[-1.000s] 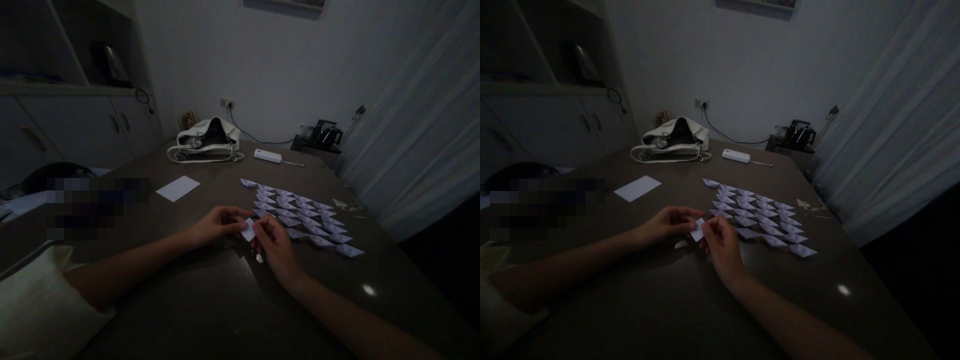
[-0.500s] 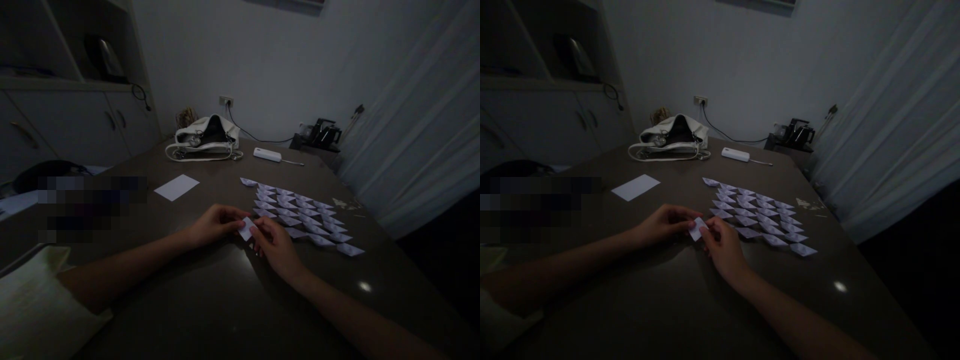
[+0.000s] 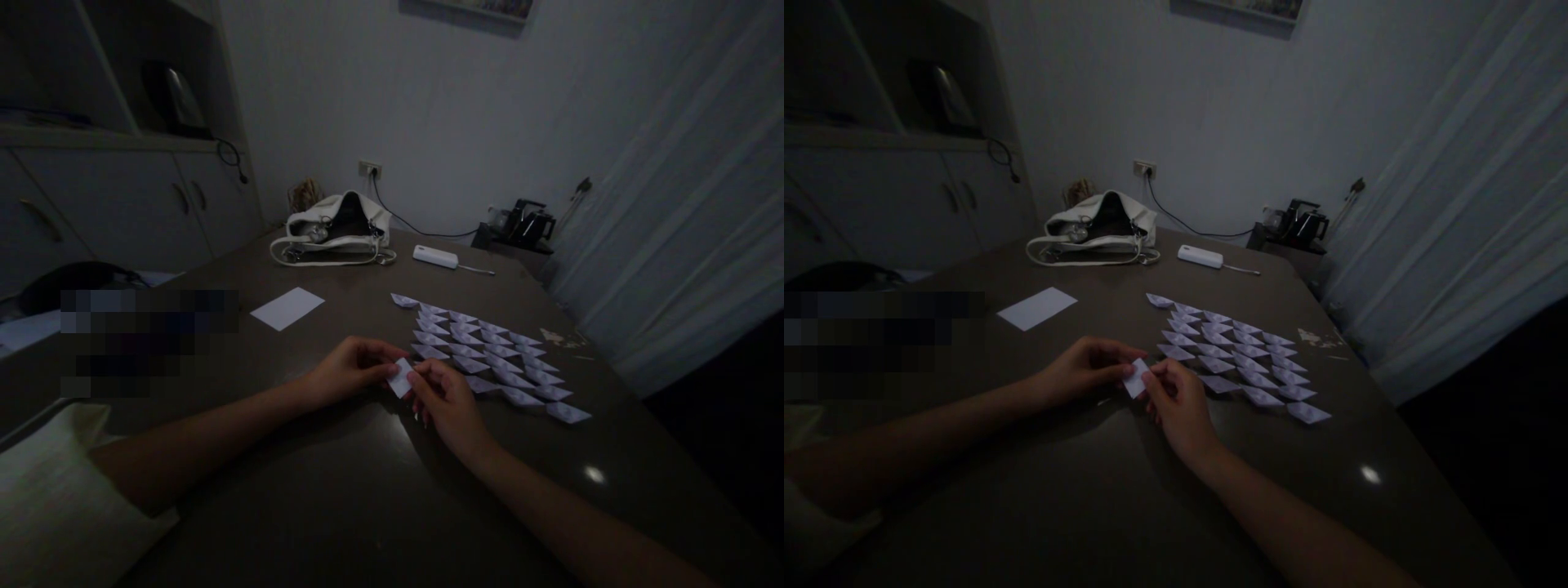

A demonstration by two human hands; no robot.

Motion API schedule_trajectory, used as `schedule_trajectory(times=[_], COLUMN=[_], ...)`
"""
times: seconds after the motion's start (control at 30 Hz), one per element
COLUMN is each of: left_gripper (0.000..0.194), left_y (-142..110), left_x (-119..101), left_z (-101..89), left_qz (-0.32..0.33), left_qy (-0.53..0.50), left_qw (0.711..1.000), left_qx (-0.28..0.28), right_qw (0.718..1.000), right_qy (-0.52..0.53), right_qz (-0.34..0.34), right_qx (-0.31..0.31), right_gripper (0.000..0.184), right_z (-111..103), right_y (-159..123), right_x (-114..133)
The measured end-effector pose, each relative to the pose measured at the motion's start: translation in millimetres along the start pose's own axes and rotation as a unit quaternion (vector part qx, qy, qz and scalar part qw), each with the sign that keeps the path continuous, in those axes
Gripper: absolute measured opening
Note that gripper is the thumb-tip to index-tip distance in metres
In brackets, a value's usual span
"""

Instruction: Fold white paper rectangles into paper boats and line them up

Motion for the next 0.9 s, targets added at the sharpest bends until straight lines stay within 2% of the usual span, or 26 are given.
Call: schedule_trajectory(times=[0.23,0.43,0.6,0.9], left_gripper=[0.022,0.021,0.021,0.013], left_y=[2.5,3.0,3.2,3.6], left_x=[0.5,-1.8,-1.0,1.1], left_z=[-3.0,-4.8,-5.2,-3.7], left_qz=[-0.047,-0.086,-0.077,-0.068], left_qy=[-0.048,-0.024,-0.001,-0.037], left_qw=[0.997,0.995,0.997,0.997], left_qx=[-0.030,-0.040,-0.014,-0.017], right_qw=[0.999,0.999,0.998,0.998], right_qy=[0.014,0.026,0.038,0.031], right_qz=[-0.004,-0.002,-0.010,-0.011], right_qx=[-0.032,-0.043,-0.049,-0.050], right_gripper=[0.025,0.027,0.027,0.028], right_z=[-3.5,-3.5,-3.3,-4.7], right_y=[1.1,0.8,0.7,0.4], right_x=[-3.6,-2.7,-1.8,-2.6])
Point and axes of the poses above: each hand's wrist, its own y-axis towards the middle knuckle, its own z-axis out of the palm, x = y × z, the point moved 4 cm from there along y, towards the middle knuckle, and after that the axes turned 1 degree about x, right-handed, at the moved point
